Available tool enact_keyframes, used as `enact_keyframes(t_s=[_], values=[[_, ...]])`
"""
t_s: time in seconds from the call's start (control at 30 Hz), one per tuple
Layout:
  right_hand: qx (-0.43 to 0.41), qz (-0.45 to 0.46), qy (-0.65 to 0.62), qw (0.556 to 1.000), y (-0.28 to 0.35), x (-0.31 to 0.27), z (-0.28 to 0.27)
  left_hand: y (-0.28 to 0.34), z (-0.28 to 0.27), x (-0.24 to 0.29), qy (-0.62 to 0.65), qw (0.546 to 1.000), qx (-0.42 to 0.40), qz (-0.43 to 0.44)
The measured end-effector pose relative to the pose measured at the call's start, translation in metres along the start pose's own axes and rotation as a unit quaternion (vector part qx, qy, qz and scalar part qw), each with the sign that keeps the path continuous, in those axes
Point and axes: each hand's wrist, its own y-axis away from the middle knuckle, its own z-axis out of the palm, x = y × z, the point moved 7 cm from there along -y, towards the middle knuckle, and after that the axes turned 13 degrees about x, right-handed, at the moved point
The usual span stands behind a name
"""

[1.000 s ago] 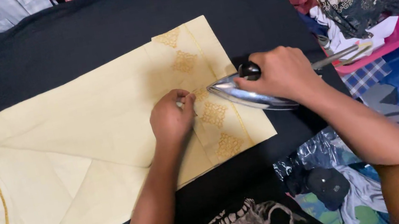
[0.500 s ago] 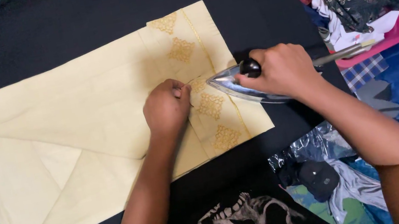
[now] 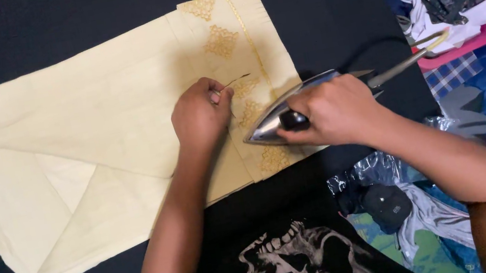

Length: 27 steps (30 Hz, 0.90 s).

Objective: The person irons a cream-colored shirt with gold embroidery on a black ironing board. They smooth the fabric, use a steam iron to press the shirt, fold the sleeves and body, and then lift the finished garment.

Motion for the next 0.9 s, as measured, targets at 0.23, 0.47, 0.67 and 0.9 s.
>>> enact_keyframes(t_s=[0.23,0.47,0.67,0.9], values=[[0.051,-0.037,-0.010,0.998,0.017,-0.011,0.002,0.002,0.000,0.004,-0.004,1.000,0.005,0.016],[0.044,-0.053,-0.002,0.998,0.028,-0.024,0.002,0.002,0.002,0.004,-0.009,1.000,0.010,0.027],[0.041,-0.014,-0.002,0.999,0.037,-0.026,0.008,0.001,0.004,0.002,-0.017,1.000,0.001,0.011],[0.080,0.006,0.013,0.997,0.040,-0.029,-0.001,0.003,0.014,-0.003,-0.056,0.997,-0.012,0.048]])
